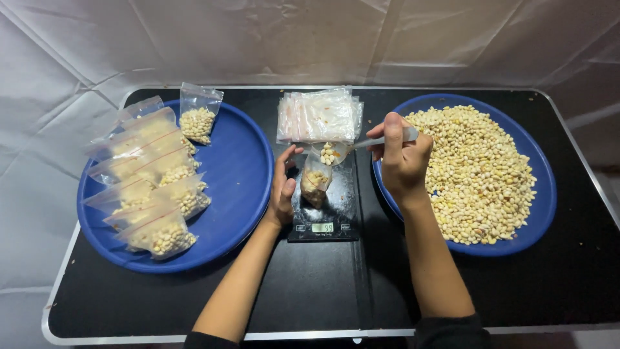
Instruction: Scooping seeds from a bowl into small plastic bags, weighing them on a digital scale, and sealing the bags.
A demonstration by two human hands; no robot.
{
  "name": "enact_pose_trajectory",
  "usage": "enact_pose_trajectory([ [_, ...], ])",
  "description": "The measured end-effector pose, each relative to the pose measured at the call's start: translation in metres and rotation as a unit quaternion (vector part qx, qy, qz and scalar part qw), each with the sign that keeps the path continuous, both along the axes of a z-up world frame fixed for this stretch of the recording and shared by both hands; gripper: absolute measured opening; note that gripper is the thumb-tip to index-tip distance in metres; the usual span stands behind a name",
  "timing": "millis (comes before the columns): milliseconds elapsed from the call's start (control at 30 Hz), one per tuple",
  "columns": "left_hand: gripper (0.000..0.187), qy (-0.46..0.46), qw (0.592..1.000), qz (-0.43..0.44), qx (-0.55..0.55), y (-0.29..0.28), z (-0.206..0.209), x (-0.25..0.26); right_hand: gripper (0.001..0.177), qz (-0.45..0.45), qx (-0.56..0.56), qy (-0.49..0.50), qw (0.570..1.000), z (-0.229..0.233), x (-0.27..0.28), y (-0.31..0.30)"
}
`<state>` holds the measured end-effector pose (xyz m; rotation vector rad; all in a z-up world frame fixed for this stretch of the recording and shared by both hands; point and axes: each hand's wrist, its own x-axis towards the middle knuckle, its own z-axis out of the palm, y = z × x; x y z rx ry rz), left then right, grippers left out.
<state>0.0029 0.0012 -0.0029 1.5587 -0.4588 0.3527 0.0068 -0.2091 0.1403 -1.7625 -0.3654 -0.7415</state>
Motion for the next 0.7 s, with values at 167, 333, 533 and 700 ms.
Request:
enact_pose_trajectory([
  [167,0.084,-0.006,1.0,0.004,-0.007,-0.0024,-0.0018,0.0009,0.056,-0.005,-0.025,-0.021,0.999,-0.0005,-0.0007,-0.0016],
  [333,0.085,-0.012,1.0,0.005,-0.011,-0.0021,-0.0025,0.0011,0.054,0.006,-0.034,-0.037,0.999,0.0005,-0.0017,-0.0011],
  [533,0.085,-0.017,1.0,0.007,-0.013,-0.002,-0.0022,0.0012,0.055,0.014,-0.069,-0.067,0.995,-0.0027,0.0,-0.0029],
  [700,0.084,-0.019,1.0,0.014,-0.009,-0.002,-0.0025,0.0014,0.053,0.021,-0.09,-0.096,0.991,-0.0026,0.0,-0.0038],
])
